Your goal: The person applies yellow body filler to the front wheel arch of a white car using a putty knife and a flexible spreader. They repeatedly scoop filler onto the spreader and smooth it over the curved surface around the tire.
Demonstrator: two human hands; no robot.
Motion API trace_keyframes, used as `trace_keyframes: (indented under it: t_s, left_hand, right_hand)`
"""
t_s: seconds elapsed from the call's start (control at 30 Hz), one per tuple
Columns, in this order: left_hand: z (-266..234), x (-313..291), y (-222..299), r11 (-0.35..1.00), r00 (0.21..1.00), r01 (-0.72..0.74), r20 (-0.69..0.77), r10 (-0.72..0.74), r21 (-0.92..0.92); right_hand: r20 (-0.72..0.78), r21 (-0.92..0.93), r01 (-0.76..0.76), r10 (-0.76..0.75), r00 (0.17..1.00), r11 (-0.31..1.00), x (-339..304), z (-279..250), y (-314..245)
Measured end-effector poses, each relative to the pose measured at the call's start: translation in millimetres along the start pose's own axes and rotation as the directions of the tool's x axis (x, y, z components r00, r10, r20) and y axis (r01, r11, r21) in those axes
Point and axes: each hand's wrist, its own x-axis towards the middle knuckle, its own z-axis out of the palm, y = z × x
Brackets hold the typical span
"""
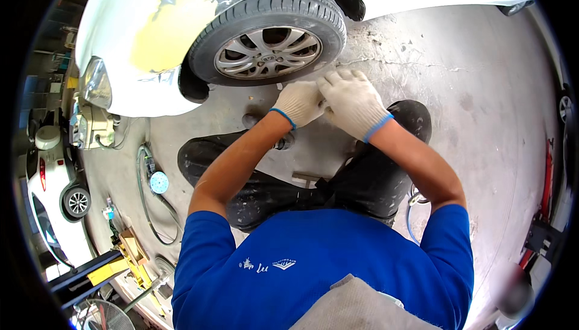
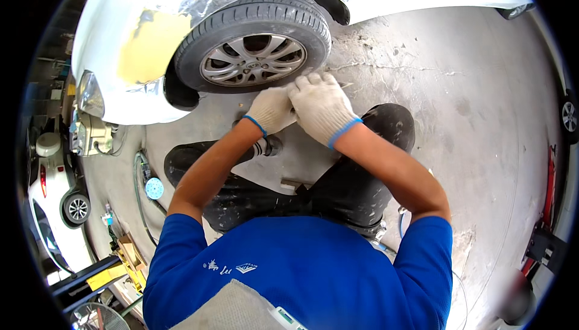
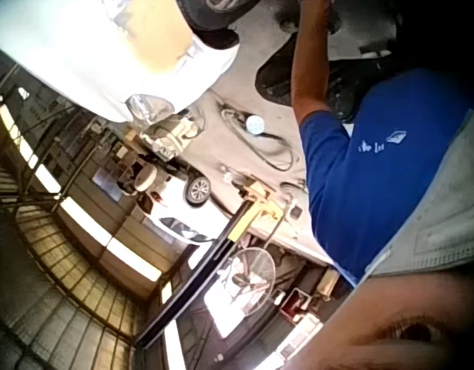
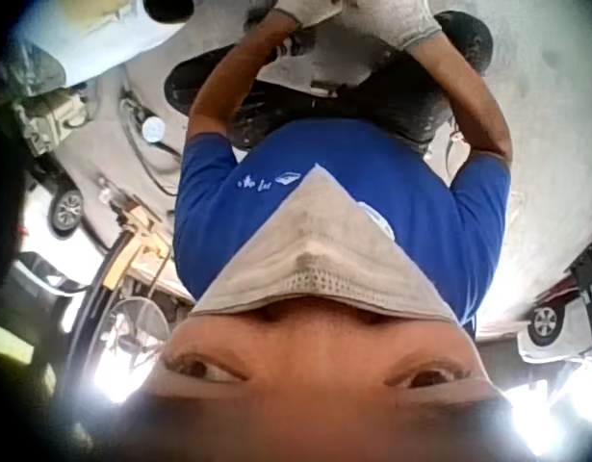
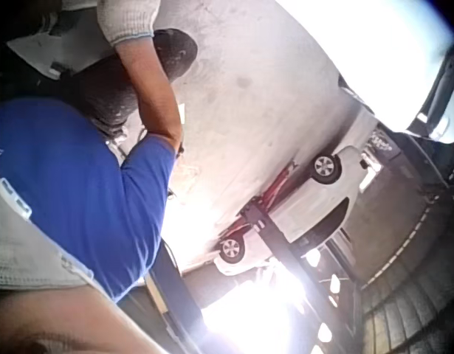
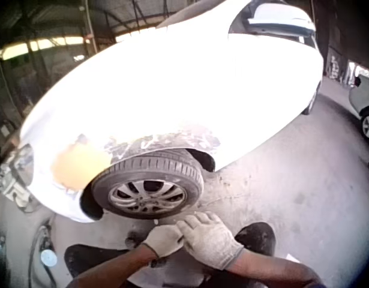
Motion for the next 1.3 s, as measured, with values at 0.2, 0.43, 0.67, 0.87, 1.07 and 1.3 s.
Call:
trace_keyframes:
  t_s: [0.2, 0.43, 0.67, 0.87, 1.07, 1.3]
  left_hand:
    - [-107, -29, 18, 0.977, 0.964, -0.108, -0.222, 0.149, 0.185]
    - [-205, -16, -24, 0.919, 0.817, 0.241, -0.576, -0.018, 0.313]
    - [-239, 10, -53, 0.820, 0.639, 0.374, -0.761, 0.112, 0.434]
    - [-236, 17, -59, 0.809, 0.657, 0.416, -0.753, 0.048, 0.414]
    - [-238, 15, -55, 0.808, 0.679, 0.407, -0.733, 0.045, 0.426]
    - [-227, 23, -68, 0.775, 0.605, 0.436, -0.786, 0.125, 0.458]
  right_hand:
    - [0.189, -0.127, 0.127, -0.101, 0.977, 0.984, 35, -3, 49]
    - [-0.538, -0.320, 0.200, -0.352, 0.766, 0.926, 123, -58, 118]
    - [-0.560, -0.431, 0.164, -0.406, 0.722, 0.887, 200, -95, 131]
    - [-0.568, -0.379, 0.159, -0.365, 0.737, 0.912, 203, -73, 124]
    - [-0.565, -0.409, 0.148, -0.377, 0.734, 0.901, 196, -79, 130]
    - [-0.581, -0.362, 0.107, -0.314, 0.751, 0.926, 209, -73, 118]
